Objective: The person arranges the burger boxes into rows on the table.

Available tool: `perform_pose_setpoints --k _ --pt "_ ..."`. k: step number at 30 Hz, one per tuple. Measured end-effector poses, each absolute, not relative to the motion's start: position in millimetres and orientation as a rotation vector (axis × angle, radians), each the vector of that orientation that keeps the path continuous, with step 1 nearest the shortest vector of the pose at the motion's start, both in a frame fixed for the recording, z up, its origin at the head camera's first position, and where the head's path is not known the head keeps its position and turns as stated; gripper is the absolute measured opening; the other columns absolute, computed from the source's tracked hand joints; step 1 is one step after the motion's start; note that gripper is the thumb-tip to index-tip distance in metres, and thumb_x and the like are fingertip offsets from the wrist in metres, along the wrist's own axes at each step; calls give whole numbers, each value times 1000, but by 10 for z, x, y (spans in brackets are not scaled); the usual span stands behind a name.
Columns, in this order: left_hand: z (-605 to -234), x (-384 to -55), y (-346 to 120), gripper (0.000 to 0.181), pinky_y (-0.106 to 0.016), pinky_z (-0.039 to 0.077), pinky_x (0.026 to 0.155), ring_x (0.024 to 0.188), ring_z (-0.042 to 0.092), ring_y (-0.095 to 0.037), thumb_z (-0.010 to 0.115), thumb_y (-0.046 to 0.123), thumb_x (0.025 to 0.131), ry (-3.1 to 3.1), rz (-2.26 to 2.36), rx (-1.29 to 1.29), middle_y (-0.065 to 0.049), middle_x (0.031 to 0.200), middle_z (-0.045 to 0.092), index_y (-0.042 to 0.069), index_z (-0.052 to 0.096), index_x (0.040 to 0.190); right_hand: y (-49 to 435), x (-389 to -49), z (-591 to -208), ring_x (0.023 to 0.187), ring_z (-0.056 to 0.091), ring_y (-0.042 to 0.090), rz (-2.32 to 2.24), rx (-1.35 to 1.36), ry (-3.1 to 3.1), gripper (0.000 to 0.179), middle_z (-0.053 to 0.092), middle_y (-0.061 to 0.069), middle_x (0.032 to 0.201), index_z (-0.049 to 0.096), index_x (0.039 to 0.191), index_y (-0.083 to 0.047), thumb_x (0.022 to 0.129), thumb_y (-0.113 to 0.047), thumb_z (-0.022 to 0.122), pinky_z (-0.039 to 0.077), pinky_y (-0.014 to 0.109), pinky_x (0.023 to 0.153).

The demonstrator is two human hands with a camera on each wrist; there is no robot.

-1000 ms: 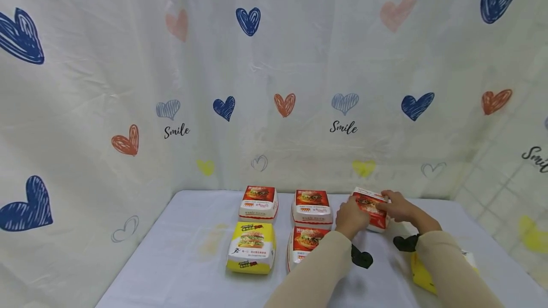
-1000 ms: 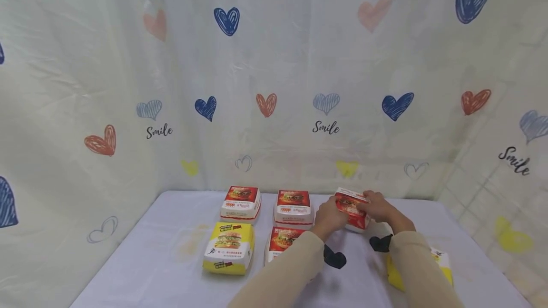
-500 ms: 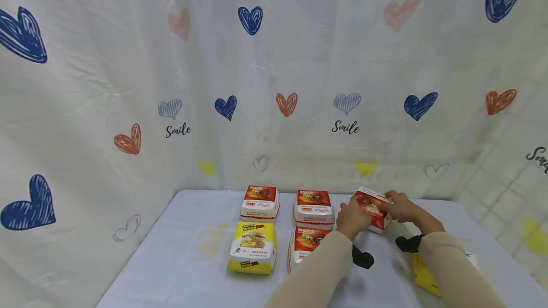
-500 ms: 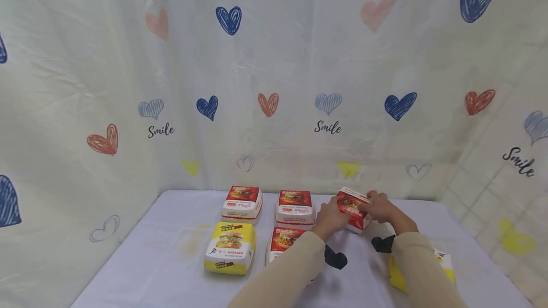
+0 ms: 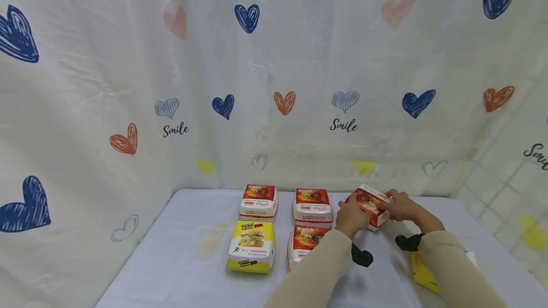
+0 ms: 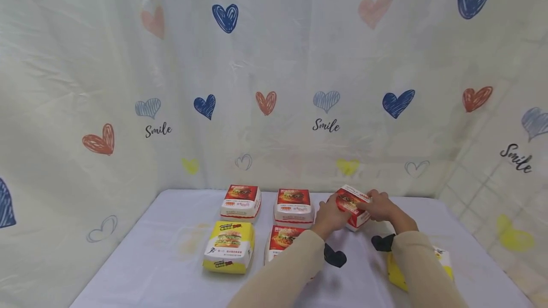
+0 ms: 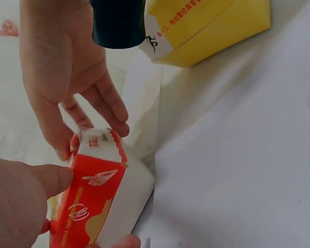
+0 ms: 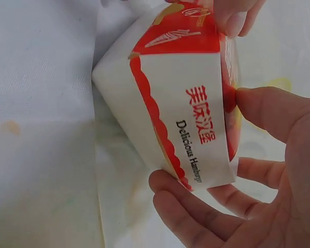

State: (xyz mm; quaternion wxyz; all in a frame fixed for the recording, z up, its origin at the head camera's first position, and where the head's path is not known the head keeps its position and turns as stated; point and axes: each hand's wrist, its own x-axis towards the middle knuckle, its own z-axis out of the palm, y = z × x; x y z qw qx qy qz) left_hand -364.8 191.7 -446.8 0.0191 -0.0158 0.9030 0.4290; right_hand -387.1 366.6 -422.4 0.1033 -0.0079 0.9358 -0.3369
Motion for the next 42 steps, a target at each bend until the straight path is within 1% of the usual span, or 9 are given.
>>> perform_pose_setpoints --k 4,9,12,16,22,27,31,37,42 --pt "-4464 -3647 1896 65 -48 54 92 103 64 -33 80 35 85 2789 1352 -32 -14 117 57 23 53 143 3684 -3869 -4230 77 56 23 -1001 -23 2760 55 36 36 112 36 130 17 103 -26 57 52 30 65" --pt "-4490 -3661 1891 67 -48 53 97 110 64 -33 78 37 86 2787 1330 -21 -14 123 59 23 49 145 3721 -3870 -4243 80 60 24 -956 -17 2751 58 51 31 109 35 132 17 103 -30 56 52 34 68" --pt "-4497 -3661 1890 69 -49 52 100 114 63 -33 78 37 87 2768 1349 -31 -14 127 60 22 47 147 3741 -3874 -4246 84 62 27 -932 -20 2747 62 56 30 109 35 132 17 103 -34 57 53 37 70" --pt "-4473 -3638 1878 71 -50 51 103 117 62 -33 79 35 86 2736 1396 -54 -14 129 60 20 46 148 3762 -3872 -4242 88 61 30 -924 -15 2746 69 56 31 111 38 132 16 100 -40 61 54 39 72" --pt "-4465 -3613 1880 72 -50 51 100 112 63 -33 80 32 84 2714 1411 -91 -13 125 62 21 44 146 3774 -3847 -4249 91 63 33 -863 -61 2793 73 58 35 117 39 138 13 99 -42 63 55 42 74" --pt "-4476 -3622 1885 71 -48 51 100 111 64 -32 76 30 87 2714 1387 -80 -14 124 63 20 42 148 3765 -3819 -4232 95 65 36 -769 -113 2846 77 51 42 129 34 145 14 100 -42 61 56 46 77" --pt "-4464 -3623 1878 64 -47 52 94 107 65 -32 70 27 89 2747 1362 -47 -15 119 65 17 45 147 3771 -3819 -4228 92 69 36 -744 -126 2839 81 45 46 136 29 148 15 101 -43 60 57 46 77" --pt "-4450 -3636 1871 65 -48 51 92 104 65 -31 68 25 90 2722 1373 -43 -15 117 67 22 45 151 3772 -3809 -4230 91 70 36 -743 -113 2819 84 42 45 140 25 150 13 101 -45 61 59 47 79" --pt "-4443 -3629 1879 61 -49 51 92 101 64 -30 69 22 88 2718 1383 -55 -12 114 67 23 50 146 3757 -3763 -4206 90 69 36 -731 -128 2816 89 40 47 140 20 151 13 100 -48 61 56 52 82"
